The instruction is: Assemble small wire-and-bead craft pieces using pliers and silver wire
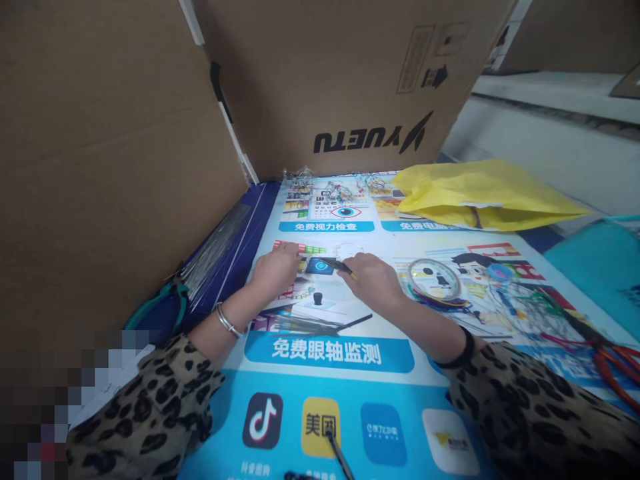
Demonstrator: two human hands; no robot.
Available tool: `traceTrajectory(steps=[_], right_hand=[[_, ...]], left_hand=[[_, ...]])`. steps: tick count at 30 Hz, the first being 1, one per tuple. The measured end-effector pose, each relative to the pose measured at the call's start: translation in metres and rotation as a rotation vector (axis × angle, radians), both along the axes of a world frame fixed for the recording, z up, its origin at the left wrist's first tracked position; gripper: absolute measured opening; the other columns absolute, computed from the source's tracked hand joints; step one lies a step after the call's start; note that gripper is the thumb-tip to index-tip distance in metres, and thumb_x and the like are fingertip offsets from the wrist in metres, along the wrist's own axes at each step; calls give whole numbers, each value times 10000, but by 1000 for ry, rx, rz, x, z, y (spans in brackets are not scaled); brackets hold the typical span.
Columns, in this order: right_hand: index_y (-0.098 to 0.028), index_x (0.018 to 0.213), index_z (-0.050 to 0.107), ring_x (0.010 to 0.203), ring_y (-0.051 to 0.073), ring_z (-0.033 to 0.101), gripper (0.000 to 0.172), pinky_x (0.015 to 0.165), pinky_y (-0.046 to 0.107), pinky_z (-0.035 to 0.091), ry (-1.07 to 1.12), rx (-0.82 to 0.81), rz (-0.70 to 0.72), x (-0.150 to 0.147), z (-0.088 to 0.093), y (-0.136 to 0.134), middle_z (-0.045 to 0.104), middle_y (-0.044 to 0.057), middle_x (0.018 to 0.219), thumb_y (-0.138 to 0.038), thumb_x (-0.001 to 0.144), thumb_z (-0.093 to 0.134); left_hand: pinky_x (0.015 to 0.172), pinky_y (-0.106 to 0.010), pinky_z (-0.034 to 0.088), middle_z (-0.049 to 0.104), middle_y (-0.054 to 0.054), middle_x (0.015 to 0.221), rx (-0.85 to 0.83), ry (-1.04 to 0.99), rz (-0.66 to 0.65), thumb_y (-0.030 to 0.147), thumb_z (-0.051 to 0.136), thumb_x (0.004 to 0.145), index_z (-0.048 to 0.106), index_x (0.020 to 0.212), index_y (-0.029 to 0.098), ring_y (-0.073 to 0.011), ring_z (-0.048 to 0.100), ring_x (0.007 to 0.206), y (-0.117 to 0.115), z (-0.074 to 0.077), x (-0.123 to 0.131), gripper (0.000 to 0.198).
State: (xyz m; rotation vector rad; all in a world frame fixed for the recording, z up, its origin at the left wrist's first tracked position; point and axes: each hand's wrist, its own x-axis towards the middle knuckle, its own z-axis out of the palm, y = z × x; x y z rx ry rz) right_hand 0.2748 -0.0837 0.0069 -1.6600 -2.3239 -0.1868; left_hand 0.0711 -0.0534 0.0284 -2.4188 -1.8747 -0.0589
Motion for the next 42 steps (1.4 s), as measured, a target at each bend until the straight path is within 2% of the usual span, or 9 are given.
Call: traceTrajectory(steps=[3, 6, 13, 25, 35, 42], right_hand=[[-202, 912, 615, 838, 186, 559, 219, 650, 262, 368, 6, -27, -4, 0, 1, 0, 633, 49, 858, -371, 864, 484], [-203, 927, 614, 865, 190, 555, 218, 665, 264, 373, 18, -65, -13, 0, 2, 0, 636, 58, 889, -368, 862, 487], [-209, 922, 614, 867, 188, 561, 213, 658, 266, 379, 22, -67, -6, 0, 2, 1, 634, 44, 887, -368, 863, 483], [-200, 930, 616, 858, 199, 555, 224, 654, 279, 377, -5, -61, 30, 1, 4, 0, 637, 59, 897, -365, 868, 478], [-202, 896, 630, 836, 210, 549, 192, 637, 294, 359, -74, 33, 80, 1, 3, -4, 624, 60, 837, -316, 870, 478], [-201, 934, 615, 839, 182, 549, 212, 674, 263, 374, 73, 25, 76, 2, -1, -2, 628, 41, 860, -358, 862, 493]], left_hand=[[639, -303, 434, 645, -95, 895, -75, 22, -82, 345, 335, 883, 561, 901, 173, -238, 622, 820, 2, 11, -10, 284], [640, -290, 413, 650, -76, 908, -146, 39, -182, 301, 391, 846, 582, 810, 187, -219, 615, 795, 4, 20, -18, 226], [574, -276, 348, 652, -73, 813, -195, 46, -248, 246, 398, 811, 599, 737, 187, -199, 590, 696, 4, 20, -19, 222], [485, -258, 230, 568, -37, 684, -254, -98, -245, 244, 398, 793, 489, 645, 178, -135, 446, 545, 8, 16, -20, 186], [517, -247, 257, 508, -8, 653, -312, -238, -253, 210, 414, 781, 417, 640, 182, -128, 432, 573, 10, 19, -18, 143], [530, -244, 292, 492, 7, 645, -293, -351, -243, 211, 434, 770, 427, 636, 180, -124, 435, 579, 13, 14, -19, 138]])
